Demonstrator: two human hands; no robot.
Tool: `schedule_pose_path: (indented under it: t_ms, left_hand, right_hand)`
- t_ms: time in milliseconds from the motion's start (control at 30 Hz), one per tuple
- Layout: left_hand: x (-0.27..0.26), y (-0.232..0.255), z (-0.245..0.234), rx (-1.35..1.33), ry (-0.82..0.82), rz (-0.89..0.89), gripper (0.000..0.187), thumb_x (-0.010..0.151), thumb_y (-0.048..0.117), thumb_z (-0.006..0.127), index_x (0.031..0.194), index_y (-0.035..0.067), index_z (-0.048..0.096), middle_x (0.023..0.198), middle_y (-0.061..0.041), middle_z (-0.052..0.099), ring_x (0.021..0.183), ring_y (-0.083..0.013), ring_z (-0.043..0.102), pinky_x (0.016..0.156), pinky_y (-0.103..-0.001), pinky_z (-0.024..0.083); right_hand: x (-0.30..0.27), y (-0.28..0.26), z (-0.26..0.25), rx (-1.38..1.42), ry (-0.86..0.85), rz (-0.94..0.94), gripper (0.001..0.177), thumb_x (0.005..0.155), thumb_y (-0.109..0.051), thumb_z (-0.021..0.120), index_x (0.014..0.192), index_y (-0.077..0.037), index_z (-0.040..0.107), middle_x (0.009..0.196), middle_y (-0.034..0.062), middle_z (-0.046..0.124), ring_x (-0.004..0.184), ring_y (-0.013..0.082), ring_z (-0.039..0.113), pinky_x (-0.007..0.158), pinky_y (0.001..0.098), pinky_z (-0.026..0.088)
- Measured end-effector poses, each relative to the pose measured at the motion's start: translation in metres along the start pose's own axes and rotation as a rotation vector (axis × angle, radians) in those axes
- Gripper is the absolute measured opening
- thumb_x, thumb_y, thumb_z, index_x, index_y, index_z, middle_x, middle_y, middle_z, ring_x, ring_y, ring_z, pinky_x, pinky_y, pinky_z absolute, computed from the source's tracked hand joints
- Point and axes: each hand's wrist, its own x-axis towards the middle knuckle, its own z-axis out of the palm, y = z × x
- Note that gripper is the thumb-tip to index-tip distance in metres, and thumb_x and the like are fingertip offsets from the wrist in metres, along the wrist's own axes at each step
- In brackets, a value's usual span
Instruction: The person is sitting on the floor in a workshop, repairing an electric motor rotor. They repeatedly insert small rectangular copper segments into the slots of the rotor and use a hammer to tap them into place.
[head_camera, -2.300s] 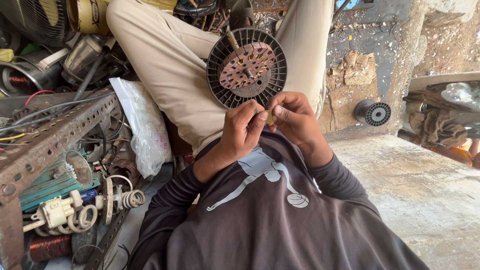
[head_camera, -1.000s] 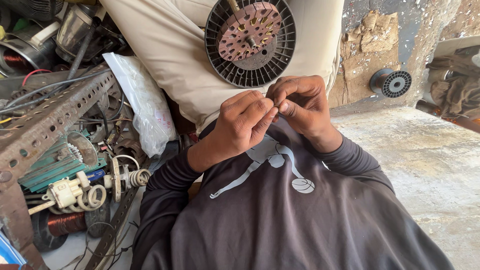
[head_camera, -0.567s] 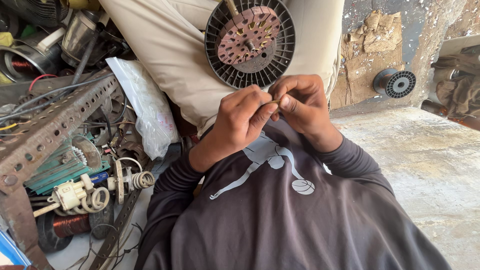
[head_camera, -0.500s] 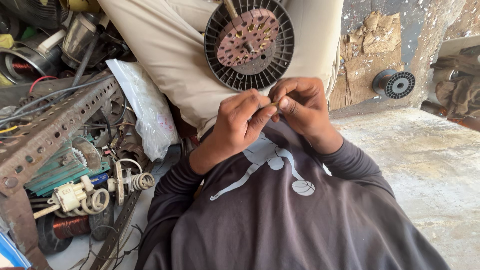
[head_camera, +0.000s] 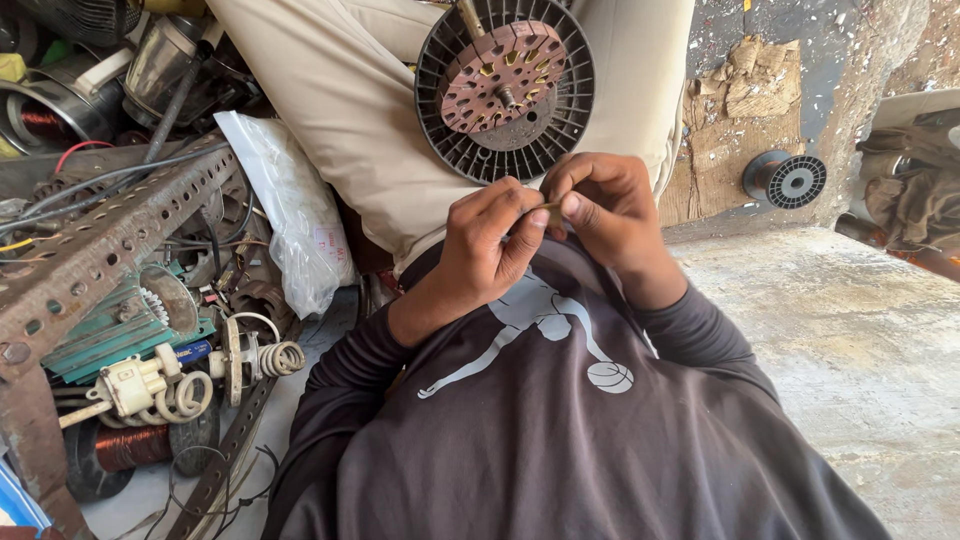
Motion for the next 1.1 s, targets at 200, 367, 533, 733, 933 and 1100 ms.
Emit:
schedule_pose_path:
  t_ms: [200, 367, 533, 733, 933, 1100]
  left_hand:
    - [0.008, 0.007, -0.002, -0.003, -0.021, 0.076, 0.005, 0.106, 0.005, 0.062, 0.103, 0.001, 0.060, 0.084, -0.006, 0.062, 0.074, -0.0246, 0.065, 0.068, -0.037, 0.053]
    - [0.008, 0.009, -0.003, 0.094, -0.031, 0.138, 0.007, 0.102, 0.001, 0.065, 0.102, -0.002, 0.059, 0.086, -0.011, 0.059, 0.075, -0.0292, 0.061, 0.068, -0.041, 0.050]
    - [0.010, 0.011, -0.006, 0.161, -0.055, 0.186, 0.010, 0.098, -0.003, 0.067, 0.103, -0.005, 0.059, 0.086, -0.013, 0.058, 0.074, -0.0298, 0.060, 0.067, -0.041, 0.049]
    - [0.005, 0.011, -0.007, 0.220, -0.070, 0.220, 0.011, 0.096, -0.002, 0.069, 0.102, -0.005, 0.060, 0.085, -0.012, 0.057, 0.074, -0.0301, 0.060, 0.068, -0.042, 0.049]
    - [0.007, 0.011, -0.003, 0.129, -0.014, 0.210, 0.008, 0.096, 0.000, 0.067, 0.098, -0.001, 0.059, 0.083, -0.011, 0.056, 0.072, -0.0284, 0.058, 0.067, -0.041, 0.048]
    - [0.011, 0.012, 0.000, -0.129, 0.012, 0.058, 0.007, 0.098, 0.005, 0.066, 0.098, 0.003, 0.059, 0.085, -0.008, 0.059, 0.072, -0.0249, 0.060, 0.063, -0.036, 0.049]
  right_hand:
    - [0.005, 0.010, -0.018, 0.272, -0.067, 0.047, 0.016, 0.097, -0.008, 0.076, 0.098, 0.005, 0.068, 0.096, 0.0165, 0.066, 0.078, 0.0197, 0.064, 0.066, 0.0293, 0.055]
    - [-0.001, 0.016, -0.018, 0.331, -0.065, 0.029, 0.016, 0.097, -0.008, 0.078, 0.098, 0.005, 0.069, 0.095, 0.0158, 0.065, 0.075, 0.0184, 0.065, 0.062, 0.0268, 0.055]
    - [0.000, 0.013, -0.010, 0.275, -0.046, -0.004, 0.018, 0.097, -0.009, 0.079, 0.097, 0.005, 0.068, 0.095, 0.0162, 0.066, 0.075, 0.0177, 0.066, 0.061, 0.0260, 0.055]
    - [-0.010, 0.010, 0.000, 0.146, 0.032, -0.052, 0.021, 0.096, -0.012, 0.080, 0.096, 0.005, 0.067, 0.097, 0.0166, 0.067, 0.075, 0.0166, 0.066, 0.063, 0.0258, 0.055]
    - [-0.016, 0.010, 0.008, 0.093, 0.101, -0.100, 0.021, 0.100, -0.011, 0.079, 0.099, 0.006, 0.068, 0.095, 0.0161, 0.068, 0.086, 0.0177, 0.064, 0.080, 0.0262, 0.052]
    - [-0.013, 0.000, 0.010, -0.025, 0.095, -0.139, 0.018, 0.099, -0.010, 0.077, 0.096, 0.005, 0.068, 0.095, 0.0133, 0.068, 0.082, 0.0168, 0.065, 0.073, 0.0255, 0.053]
